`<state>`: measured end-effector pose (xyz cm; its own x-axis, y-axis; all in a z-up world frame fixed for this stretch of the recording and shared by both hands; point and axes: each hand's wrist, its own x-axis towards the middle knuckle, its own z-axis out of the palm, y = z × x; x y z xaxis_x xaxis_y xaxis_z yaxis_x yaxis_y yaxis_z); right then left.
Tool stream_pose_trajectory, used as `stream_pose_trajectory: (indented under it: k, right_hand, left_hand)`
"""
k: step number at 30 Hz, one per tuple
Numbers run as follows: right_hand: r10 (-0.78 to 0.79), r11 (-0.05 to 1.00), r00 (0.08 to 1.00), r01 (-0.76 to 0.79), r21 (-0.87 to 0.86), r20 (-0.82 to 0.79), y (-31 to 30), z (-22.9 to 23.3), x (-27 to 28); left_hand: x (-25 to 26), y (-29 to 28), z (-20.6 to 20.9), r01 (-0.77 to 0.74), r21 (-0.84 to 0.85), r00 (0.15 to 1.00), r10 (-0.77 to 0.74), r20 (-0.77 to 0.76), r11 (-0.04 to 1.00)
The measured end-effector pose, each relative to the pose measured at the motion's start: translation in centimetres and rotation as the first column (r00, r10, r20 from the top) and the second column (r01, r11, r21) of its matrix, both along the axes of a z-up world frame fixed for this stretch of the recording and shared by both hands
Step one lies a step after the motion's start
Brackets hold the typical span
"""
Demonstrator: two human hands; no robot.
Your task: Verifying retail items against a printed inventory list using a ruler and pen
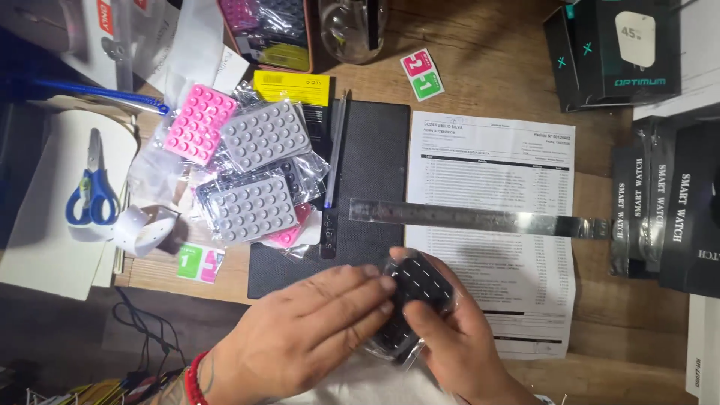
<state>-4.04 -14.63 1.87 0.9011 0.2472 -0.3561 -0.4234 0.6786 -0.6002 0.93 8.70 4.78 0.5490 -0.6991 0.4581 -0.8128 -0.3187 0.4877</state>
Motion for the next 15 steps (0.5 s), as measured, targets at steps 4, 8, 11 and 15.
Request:
stream_pose_trajectory:
  k: [4, 8, 11, 15]
  right_hand:
    - [-0.083, 0.890, 0.994, 0.106, -0.443, 0.071, -0.2, -0.8, 0.2]
    - [-0.235, 0.837, 0.972, 0.209, -0.505, 0.014, -1.4, -0.6, 0.1]
    - [-0.184, 0.857, 0.980, 0.196, -0.476, 0.073, -1.8, -0.9, -0.2]
    - [-0.216, 0.856, 0.972, 0.232, -0.462, 0.088, -1.0, -0.9, -0.2]
  left_hand:
    - [3.1, 3.2, -1.6, -0.200, 0.088, 0.979, 0.196, 0.054, 0.976]
    - [5.7, 8.0, -1.6, -0.468, 0.330, 0.881, 0.462, 0.101, 0.820]
    - [6.6, 9.4, 0.1, -0.381, 0.124, 0.908, 0.396, -0.135, 0.916]
    - [7.5, 11.0, 1.3, -0.472, 0.074, 0.862, 0.477, -0.172, 0.879]
